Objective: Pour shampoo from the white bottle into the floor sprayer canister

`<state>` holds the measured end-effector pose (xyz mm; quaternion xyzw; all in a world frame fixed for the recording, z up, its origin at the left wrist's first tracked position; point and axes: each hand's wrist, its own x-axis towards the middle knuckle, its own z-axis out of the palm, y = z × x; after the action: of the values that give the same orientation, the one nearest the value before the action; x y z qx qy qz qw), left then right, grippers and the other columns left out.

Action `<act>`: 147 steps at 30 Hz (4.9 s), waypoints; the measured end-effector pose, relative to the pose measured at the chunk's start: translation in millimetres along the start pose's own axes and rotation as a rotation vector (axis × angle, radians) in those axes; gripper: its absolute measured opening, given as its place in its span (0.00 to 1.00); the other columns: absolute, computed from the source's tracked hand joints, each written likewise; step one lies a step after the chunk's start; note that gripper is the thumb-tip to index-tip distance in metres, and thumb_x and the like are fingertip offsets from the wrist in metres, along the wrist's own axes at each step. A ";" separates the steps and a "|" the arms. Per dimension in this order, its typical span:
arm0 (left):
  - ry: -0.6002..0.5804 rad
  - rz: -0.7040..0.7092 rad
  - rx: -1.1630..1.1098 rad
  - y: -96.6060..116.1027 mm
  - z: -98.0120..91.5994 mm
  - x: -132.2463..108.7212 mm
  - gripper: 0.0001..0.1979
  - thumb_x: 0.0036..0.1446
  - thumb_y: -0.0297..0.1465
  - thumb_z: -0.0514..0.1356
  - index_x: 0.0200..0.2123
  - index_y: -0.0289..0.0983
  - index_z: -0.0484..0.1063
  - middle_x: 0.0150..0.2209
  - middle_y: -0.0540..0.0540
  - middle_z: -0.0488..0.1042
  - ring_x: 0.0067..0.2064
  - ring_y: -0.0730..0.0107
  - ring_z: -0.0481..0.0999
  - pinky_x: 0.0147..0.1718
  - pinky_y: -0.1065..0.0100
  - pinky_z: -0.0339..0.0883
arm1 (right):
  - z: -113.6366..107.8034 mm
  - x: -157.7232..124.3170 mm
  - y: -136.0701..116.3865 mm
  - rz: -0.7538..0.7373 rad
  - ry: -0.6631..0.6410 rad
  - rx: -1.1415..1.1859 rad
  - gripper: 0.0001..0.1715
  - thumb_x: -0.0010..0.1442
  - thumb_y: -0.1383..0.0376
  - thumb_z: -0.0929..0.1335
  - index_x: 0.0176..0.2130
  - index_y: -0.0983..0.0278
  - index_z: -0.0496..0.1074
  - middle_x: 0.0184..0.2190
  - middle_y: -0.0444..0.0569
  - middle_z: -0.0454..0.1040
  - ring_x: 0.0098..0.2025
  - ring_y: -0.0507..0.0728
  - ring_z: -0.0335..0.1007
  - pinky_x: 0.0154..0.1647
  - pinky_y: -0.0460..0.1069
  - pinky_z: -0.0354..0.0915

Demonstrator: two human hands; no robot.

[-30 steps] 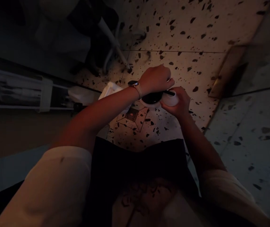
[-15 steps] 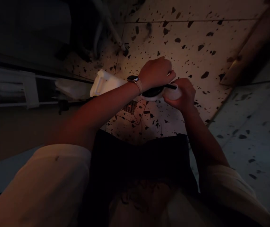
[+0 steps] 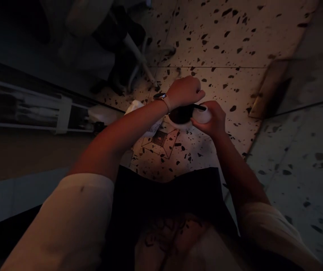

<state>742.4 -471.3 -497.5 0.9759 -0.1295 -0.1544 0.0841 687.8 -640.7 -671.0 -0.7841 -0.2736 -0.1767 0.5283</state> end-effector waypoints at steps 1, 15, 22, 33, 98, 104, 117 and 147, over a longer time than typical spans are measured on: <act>0.012 0.002 0.007 0.0 -1.2 -0.9 0.18 0.67 0.37 0.57 0.24 0.43 0.76 0.29 0.38 0.77 0.32 0.53 0.74 0.33 0.53 0.58 | -0.7 0.8 -0.8 -0.002 -0.010 0.026 0.29 0.61 0.43 0.74 0.53 0.57 0.74 0.48 0.57 0.80 0.52 0.69 0.80 0.52 0.65 0.79; -0.083 -0.033 -0.109 -4.5 30.9 6.7 0.22 0.77 0.50 0.55 0.36 0.47 0.78 0.29 0.40 0.75 0.45 0.51 0.68 0.46 0.53 0.59 | 1.0 -22.2 24.2 0.046 -0.143 -0.037 0.27 0.72 0.37 0.67 0.55 0.53 0.71 0.50 0.57 0.81 0.55 0.69 0.78 0.52 0.65 0.78; -0.052 -0.022 -0.052 -9.5 60.3 11.0 0.22 0.79 0.45 0.54 0.37 0.45 0.82 0.36 0.40 0.82 0.42 0.54 0.70 0.47 0.53 0.61 | 6.1 -36.6 44.6 0.135 -0.242 -0.015 0.31 0.72 0.35 0.66 0.56 0.54 0.71 0.53 0.61 0.80 0.58 0.70 0.76 0.55 0.66 0.77; -0.006 0.019 0.015 -0.5 7.1 4.3 0.26 0.78 0.43 0.57 0.27 0.44 0.81 0.22 0.43 0.70 0.31 0.60 0.65 0.36 0.56 0.55 | 5.9 -9.1 12.2 0.010 -0.153 -0.097 0.30 0.70 0.40 0.70 0.59 0.55 0.71 0.55 0.59 0.80 0.56 0.68 0.78 0.50 0.63 0.80; 0.033 0.026 -0.007 -2.6 18.9 3.7 0.34 0.79 0.48 0.52 0.19 0.42 0.64 0.21 0.44 0.63 0.25 0.63 0.60 0.33 0.54 0.51 | 10.6 -55.7 11.4 0.168 -0.119 0.012 0.32 0.67 0.36 0.69 0.55 0.56 0.74 0.52 0.59 0.81 0.54 0.70 0.81 0.47 0.64 0.80; 0.006 0.012 0.006 1.6 8.7 -2.4 0.32 0.77 0.44 0.55 0.18 0.43 0.58 0.21 0.46 0.58 0.25 0.63 0.58 0.34 0.55 0.51 | 4.3 -48.7 4.4 0.152 -0.125 0.021 0.32 0.67 0.36 0.69 0.56 0.55 0.73 0.53 0.57 0.81 0.56 0.69 0.80 0.52 0.66 0.80; -0.050 0.014 0.076 -7.7 39.8 5.7 0.35 0.81 0.49 0.48 0.22 0.42 0.73 0.23 0.40 0.68 0.26 0.61 0.61 0.34 0.53 0.53 | 8.2 -47.6 19.9 0.330 -0.273 -0.020 0.34 0.68 0.31 0.70 0.58 0.50 0.73 0.56 0.57 0.80 0.62 0.70 0.74 0.61 0.69 0.78; -0.047 -0.060 0.028 -3.1 41.5 7.2 0.36 0.81 0.52 0.53 0.19 0.44 0.50 0.22 0.46 0.56 0.27 0.63 0.58 0.35 0.54 0.49 | 13.0 -53.8 19.3 0.032 -0.050 -0.017 0.28 0.73 0.40 0.68 0.58 0.57 0.73 0.52 0.59 0.81 0.54 0.66 0.80 0.49 0.61 0.80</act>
<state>736.3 -475.5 -539.1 0.9765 -0.1042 -0.1780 0.0627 657.2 -647.3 -720.5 -0.7969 -0.2728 -0.1508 0.5175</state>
